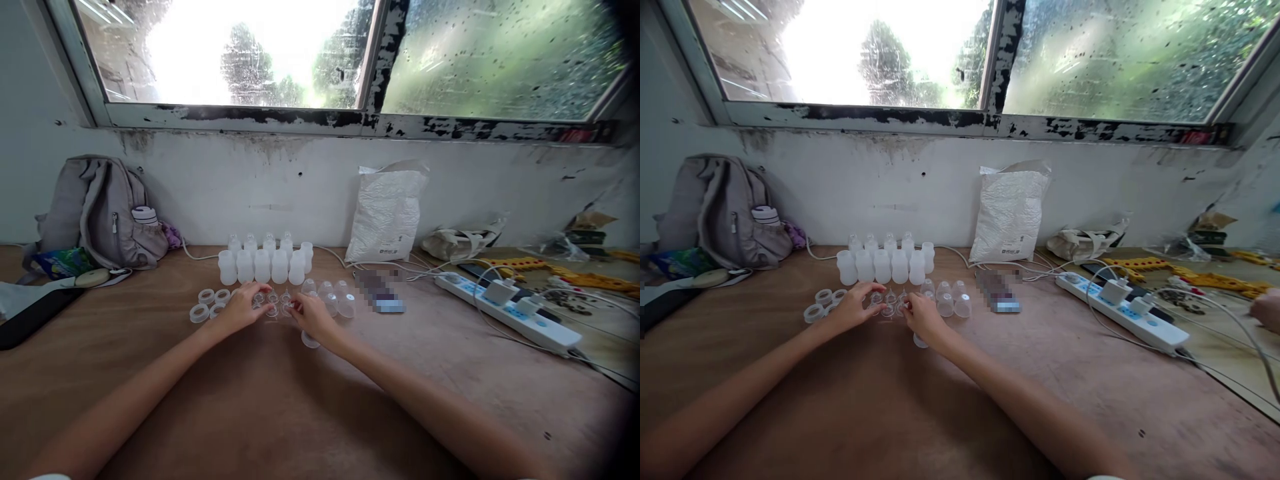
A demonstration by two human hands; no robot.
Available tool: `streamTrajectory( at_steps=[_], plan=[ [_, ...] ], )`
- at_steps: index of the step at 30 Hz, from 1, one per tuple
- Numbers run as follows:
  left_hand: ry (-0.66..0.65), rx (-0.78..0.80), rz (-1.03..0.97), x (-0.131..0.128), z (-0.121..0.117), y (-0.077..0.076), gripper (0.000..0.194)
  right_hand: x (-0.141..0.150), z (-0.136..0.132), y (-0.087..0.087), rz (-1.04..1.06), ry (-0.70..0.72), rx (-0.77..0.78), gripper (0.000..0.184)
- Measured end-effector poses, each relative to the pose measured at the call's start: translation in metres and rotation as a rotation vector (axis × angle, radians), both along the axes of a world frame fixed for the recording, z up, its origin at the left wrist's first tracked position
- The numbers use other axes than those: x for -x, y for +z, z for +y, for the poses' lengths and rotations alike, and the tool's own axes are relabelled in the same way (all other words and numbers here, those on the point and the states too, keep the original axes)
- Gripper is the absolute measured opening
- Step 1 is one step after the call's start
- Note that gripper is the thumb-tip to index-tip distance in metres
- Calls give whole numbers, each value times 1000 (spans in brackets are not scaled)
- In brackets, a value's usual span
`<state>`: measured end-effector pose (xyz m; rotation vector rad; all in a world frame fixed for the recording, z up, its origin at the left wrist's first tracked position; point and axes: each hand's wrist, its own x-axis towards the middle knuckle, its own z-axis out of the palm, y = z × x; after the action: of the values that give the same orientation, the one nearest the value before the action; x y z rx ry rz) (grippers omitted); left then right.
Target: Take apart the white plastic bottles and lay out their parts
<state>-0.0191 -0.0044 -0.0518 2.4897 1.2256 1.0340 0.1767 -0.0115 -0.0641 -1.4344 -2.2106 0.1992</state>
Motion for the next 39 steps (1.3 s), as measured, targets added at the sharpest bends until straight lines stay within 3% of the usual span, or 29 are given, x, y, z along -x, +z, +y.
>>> streamTrajectory(
  at_steps=[6, 13, 26, 39],
  plan=[
    [-53, 66, 161, 7, 10, -32, 26, 10, 11, -10, -91, -44, 36, 15],
    [-44, 10, 143, 3, 15, -43, 22, 10, 13, -12, -131, -55, 52, 16],
    [-55, 28, 104, 3, 14, -43, 22, 10, 14, -12, -151, -52, 56, 17],
    [-83, 89, 82, 3, 7, -24, 34, 10, 11, -10, -131, -50, 53, 16]
  ],
)
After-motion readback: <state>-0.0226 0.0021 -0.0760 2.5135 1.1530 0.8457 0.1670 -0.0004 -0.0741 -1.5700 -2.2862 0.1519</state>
